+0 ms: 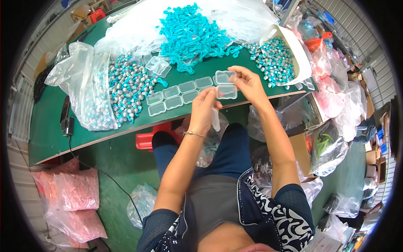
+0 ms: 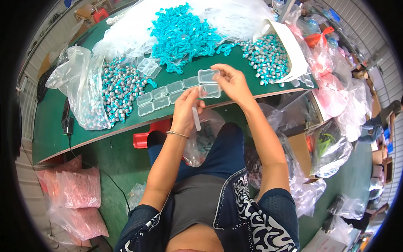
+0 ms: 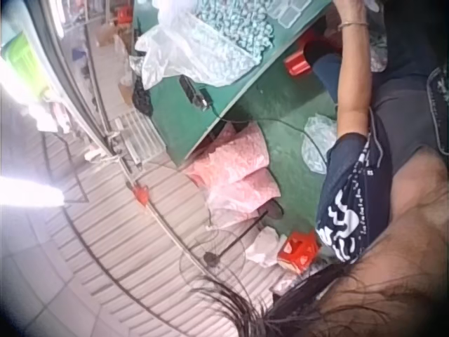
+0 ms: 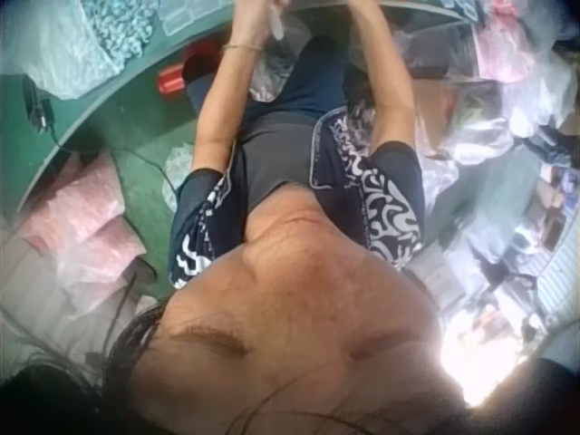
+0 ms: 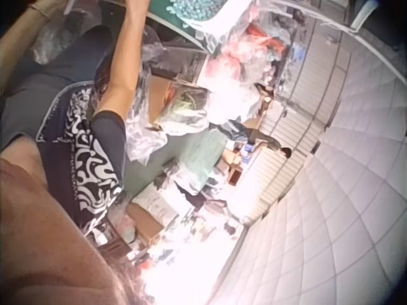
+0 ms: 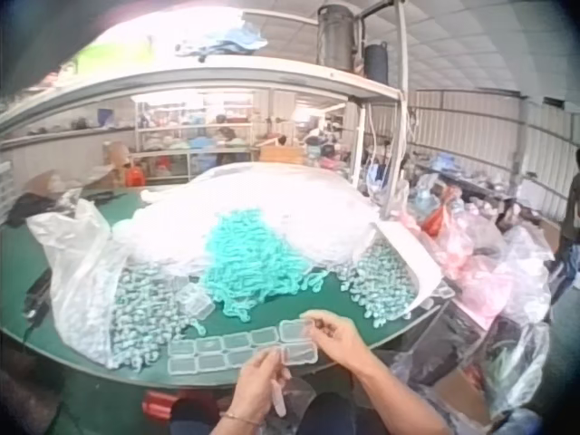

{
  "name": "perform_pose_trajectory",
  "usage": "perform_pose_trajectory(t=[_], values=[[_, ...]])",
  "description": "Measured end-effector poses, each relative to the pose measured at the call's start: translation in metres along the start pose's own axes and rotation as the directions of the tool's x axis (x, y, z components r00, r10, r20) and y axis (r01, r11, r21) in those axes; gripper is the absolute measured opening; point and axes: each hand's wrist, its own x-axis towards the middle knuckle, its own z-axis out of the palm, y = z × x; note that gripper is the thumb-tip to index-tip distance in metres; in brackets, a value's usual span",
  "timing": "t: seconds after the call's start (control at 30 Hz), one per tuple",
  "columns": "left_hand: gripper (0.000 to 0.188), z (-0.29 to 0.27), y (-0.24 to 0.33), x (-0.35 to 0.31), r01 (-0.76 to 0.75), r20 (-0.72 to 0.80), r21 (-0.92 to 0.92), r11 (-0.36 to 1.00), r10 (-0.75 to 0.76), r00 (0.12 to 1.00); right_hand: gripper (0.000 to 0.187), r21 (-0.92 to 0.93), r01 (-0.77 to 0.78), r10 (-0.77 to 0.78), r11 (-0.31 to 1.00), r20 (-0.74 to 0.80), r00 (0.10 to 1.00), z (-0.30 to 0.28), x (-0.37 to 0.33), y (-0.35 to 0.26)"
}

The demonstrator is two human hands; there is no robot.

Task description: Packaging colorful beads and teal plastic pieces into compartmentalized clear plastic containers.

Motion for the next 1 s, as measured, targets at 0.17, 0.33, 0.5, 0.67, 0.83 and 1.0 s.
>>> perform_pose_trajectory(t=[0.17,0.33,0.5,0.67,0.83,1.0], values=[[0.023,0.0,0.0,-0.002,0.034,0.015,-0.008,0.999,-0.033,0.999,0.021,-0.168,-0.055,0.014,0.984,-0.236,0.972,-0.045,0.011,0.043],[0.022,-0.001,-0.006,-0.002,0.038,0.073,-0.005,0.999,-0.037,0.997,0.02,-0.443,-0.113,-0.031,0.89,-0.305,0.952,-0.072,0.024,0.079],[0.02,-0.004,-0.008,-0.002,0.053,0.086,0.012,0.999,-0.054,0.995,0.022,-0.58,-0.132,-0.015,0.804,-0.241,0.97,-0.059,0.024,0.073],[0.019,-0.005,-0.009,-0.004,0.056,0.081,0.036,0.998,-0.059,0.995,0.023,-0.488,-0.157,0.018,0.859,-0.277,0.961,-0.07,0.02,0.074],[0.019,-0.007,-0.01,-0.004,0.061,0.087,0.021,0.998,-0.063,0.994,0.025,-0.555,0.049,-0.077,0.831,-0.027,0.997,-0.076,-0.004,0.055],[0.019,-0.003,-0.011,-0.006,0.073,0.08,0.019,0.997,-0.074,0.994,0.029,-0.622,0.132,-0.088,0.772,0.102,0.991,-0.069,-0.019,0.041]])
